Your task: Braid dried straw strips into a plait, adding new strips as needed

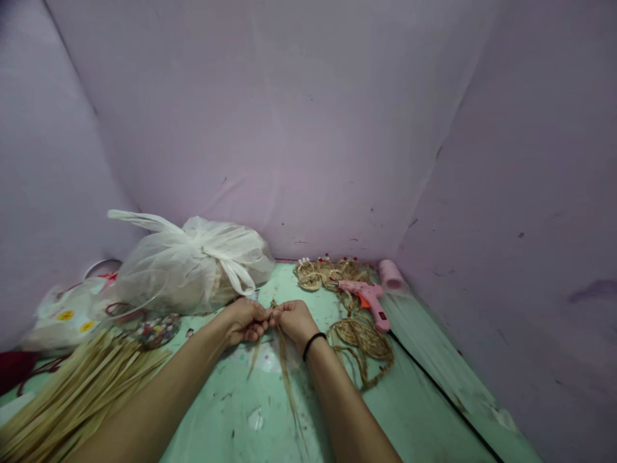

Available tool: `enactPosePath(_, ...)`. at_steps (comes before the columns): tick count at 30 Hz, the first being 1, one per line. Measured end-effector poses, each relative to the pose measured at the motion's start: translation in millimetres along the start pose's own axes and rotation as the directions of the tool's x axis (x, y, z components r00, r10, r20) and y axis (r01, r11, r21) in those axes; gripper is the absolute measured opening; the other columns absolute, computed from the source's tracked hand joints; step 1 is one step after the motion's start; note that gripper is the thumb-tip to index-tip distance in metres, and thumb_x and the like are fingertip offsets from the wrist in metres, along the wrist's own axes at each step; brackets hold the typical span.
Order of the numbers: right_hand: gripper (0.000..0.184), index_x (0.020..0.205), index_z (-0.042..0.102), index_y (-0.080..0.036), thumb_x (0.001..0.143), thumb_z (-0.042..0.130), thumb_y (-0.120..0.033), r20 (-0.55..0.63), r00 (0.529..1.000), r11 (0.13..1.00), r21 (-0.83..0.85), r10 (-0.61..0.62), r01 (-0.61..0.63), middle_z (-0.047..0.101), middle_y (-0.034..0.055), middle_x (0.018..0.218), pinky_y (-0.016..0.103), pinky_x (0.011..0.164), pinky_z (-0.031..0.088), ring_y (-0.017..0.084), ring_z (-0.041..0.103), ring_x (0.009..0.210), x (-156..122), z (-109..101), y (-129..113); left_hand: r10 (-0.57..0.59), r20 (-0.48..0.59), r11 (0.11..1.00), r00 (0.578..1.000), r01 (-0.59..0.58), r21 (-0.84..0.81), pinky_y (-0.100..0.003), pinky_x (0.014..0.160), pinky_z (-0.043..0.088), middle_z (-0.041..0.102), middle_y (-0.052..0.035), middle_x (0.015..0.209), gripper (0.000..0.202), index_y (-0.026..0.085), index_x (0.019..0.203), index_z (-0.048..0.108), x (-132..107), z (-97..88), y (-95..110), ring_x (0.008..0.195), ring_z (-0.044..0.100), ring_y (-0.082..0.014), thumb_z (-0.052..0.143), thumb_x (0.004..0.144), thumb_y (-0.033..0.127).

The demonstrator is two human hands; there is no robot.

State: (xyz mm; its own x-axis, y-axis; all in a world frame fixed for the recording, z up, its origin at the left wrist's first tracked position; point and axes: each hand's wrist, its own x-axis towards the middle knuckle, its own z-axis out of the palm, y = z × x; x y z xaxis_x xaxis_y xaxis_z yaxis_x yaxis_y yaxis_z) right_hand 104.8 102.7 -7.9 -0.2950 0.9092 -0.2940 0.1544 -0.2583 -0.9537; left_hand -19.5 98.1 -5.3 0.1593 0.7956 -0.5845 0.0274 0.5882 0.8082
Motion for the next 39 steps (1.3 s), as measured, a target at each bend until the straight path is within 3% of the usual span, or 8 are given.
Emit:
enactPosePath(11,0.016,0.047,0.051,-0.013,0.062,0.053,-0.017,0.140,0.987,0.997,-0.015,0.073,-0.071,0.034,-0.0072,0.032,0.019,0.037,0.011,0.003,0.021,0.032,4,-14,1,0.062,-0.121,0.987,0.991,-0.043,0.154,-0.015,0.030,0.026,0.045,0.0032,0.035,0.025,0.010,0.054,0.051,-8,7.9,3,0.027,0.035,-0.0041,0.046,0.079,0.015)
enactPosePath(18,0.010,0.049,0.054,-0.012,0.058,0.051,-0.010,0.058,0.998,0.977,-0.210,0.039,-0.026,0.047,-0.0038,0.040,0.018,0.037,0.019,0.003,0.029,0.036,8,-11,4,0.124,-0.184,0.962,0.975,-0.072,0.265,-0.017,0.031,0.025,0.042,0.0033,0.034,0.026,0.012,0.048,0.047,-11,13.8,3,0.027,0.034,-0.0050,0.053,0.073,0.019)
enactPosePath(21,0.006,0.053,0.059,-0.012,0.057,0.054,-0.011,-0.009,0.999,0.919,-0.391,-0.052,0.044,0.054,-0.0010,0.046,0.018,0.042,0.026,0.006,0.039,0.042,13,-12,8,0.095,-0.152,0.959,0.984,-0.050,0.281,-0.016,0.031,0.020,0.040,0.0046,0.034,0.023,0.013,0.048,0.046,-8,7.1,4,0.028,0.030,-0.0036,0.055,0.068,0.020)
enactPosePath(24,0.007,0.059,0.063,-0.013,0.056,0.057,-0.016,-0.028,0.987,0.794,-0.598,-0.157,0.109,0.060,0.0022,0.052,0.018,0.043,0.027,0.009,0.046,0.048,15,-14,9,0.063,-0.128,0.960,0.990,-0.026,0.278,-0.017,0.031,0.013,0.037,0.0062,0.035,0.017,0.013,0.049,0.048,-6,2.9,5,0.028,0.025,-0.0028,0.058,0.062,0.017)
enactPosePath(27,0.010,0.060,0.065,-0.014,0.057,0.056,-0.017,-0.001,0.970,0.682,-0.711,-0.243,0.170,0.064,0.0044,0.057,0.019,0.045,0.028,0.011,0.051,0.053,12,-15,7,0.101,-0.198,0.956,0.975,-0.041,0.289,-0.020,0.032,0.009,0.028,0.0076,0.032,0.024,0.016,0.043,0.039,-9,6.6,7,0.027,0.019,-0.0031,0.057,0.059,0.014)
enactPosePath(29,0.011,0.061,0.066,-0.014,0.058,0.056,-0.017,0.009,0.965,0.660,-0.728,-0.260,0.185,0.066,0.0049,0.059,0.019,0.046,0.029,0.011,0.052,0.054,11,-15,6,0.141,-0.238,0.953,0.961,-0.067,0.295,-0.021,0.032,0.008,0.025,0.0076,0.031,0.028,0.017,0.042,0.034,-12,11.4,8,0.027,0.018,-0.0033,0.055,0.060,0.012)
enactPosePath(34,0.010,0.062,0.065,-0.014,0.058,0.057,-0.017,0.000,0.976,0.711,-0.685,-0.218,0.158,0.066,0.0049,0.059,0.019,0.045,0.029,0.011,0.052,0.053,13,-16,9,0.142,-0.273,0.959,0.951,-0.064,0.276,-0.020,0.033,0.009,0.027,0.0070,0.032,0.026,0.017,0.044,0.035,-15,16.1,8,0.028,0.019,-0.0035,0.054,0.060,0.011)
enactPosePath(39,0.008,0.061,0.062,-0.012,0.059,0.059,-0.019,0.003,0.982,0.815,-0.559,-0.187,0.157,0.063,0.0033,0.055,0.017,0.044,0.029,0.009,0.047,0.049,17,-17,14,0.125,-0.227,0.963,0.966,-0.063,0.262,-0.020,0.032,0.008,0.029,0.0069,0.033,0.019,0.016,0.046,0.040,-14,10.8,8,0.028,0.019,-0.0036,0.054,0.059,0.012)
